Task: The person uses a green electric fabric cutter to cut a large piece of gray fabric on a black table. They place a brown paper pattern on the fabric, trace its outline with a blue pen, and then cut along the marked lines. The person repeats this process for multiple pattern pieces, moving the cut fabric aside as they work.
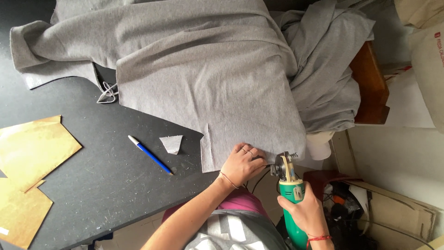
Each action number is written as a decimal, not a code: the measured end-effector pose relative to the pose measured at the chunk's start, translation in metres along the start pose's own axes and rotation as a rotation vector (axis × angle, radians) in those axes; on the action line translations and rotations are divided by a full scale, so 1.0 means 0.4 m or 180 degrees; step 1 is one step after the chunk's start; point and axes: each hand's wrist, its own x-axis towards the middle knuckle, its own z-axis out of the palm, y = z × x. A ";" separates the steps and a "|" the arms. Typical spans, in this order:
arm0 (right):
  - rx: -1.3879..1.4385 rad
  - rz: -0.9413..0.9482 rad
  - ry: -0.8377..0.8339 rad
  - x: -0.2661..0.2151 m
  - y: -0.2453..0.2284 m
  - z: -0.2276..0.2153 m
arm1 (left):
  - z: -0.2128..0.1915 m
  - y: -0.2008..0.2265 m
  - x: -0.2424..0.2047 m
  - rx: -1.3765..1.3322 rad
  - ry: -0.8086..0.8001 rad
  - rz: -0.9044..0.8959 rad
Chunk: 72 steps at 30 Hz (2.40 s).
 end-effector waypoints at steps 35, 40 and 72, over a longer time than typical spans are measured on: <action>0.0305 -0.0223 0.0375 0.064 -0.146 -0.051 | -0.010 -0.004 0.001 -0.0260 -0.0088 -0.0179; -0.0375 -0.0713 0.0094 0.119 -0.105 -0.106 | -0.021 0.002 0.011 -0.0087 0.0000 -0.0111; -0.2434 -0.2275 -0.0345 0.197 -0.334 -0.159 | -0.001 0.009 -0.003 -0.0651 -0.0820 -0.0661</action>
